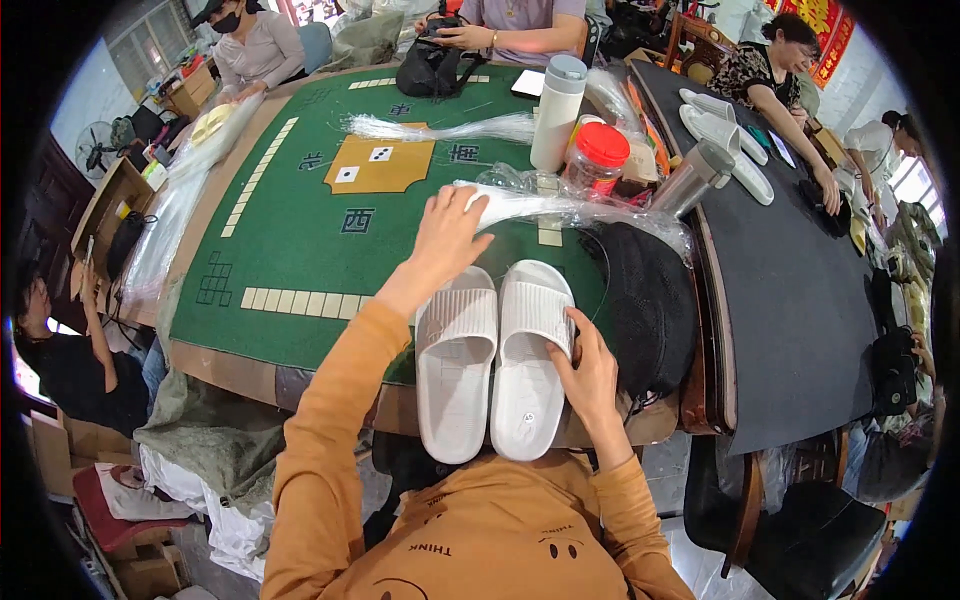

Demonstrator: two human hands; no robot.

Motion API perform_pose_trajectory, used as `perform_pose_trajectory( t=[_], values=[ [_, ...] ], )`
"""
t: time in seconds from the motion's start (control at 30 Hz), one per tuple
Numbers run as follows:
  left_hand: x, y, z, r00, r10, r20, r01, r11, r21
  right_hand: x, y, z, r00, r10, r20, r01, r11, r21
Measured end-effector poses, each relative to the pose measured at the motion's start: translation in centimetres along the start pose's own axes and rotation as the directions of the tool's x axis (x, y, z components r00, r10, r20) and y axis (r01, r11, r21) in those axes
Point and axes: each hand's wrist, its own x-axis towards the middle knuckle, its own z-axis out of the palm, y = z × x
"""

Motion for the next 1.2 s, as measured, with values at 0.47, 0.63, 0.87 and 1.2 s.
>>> perform_pose_trajectory(
  t=[0.47,0.63,0.87,1.2],
  values=[
    [4.5,-3.1,4.9,0.980,-0.007,0.199,-0.013,0.995,0.095,-0.1,0.6,-0.2,1.000,0.003,0.030,-0.004,1.000,0.006],
    [4.4,-4.0,6.2,0.996,0.085,0.017,-0.087,0.984,0.155,-0.3,0.6,-0.2,0.999,-0.009,0.038,0.009,1.000,0.000],
    [3.5,-3.6,4.6,0.986,-0.020,0.167,0.009,0.998,0.067,-0.3,0.6,0.0,1.000,-0.001,0.028,0.001,1.000,0.016],
    [-2.2,0.4,-2.0,1.000,0.023,-0.012,-0.024,0.992,-0.125,-0.4,0.6,-0.3,0.999,-0.032,-0.002,0.032,0.999,0.008]
  ],
)
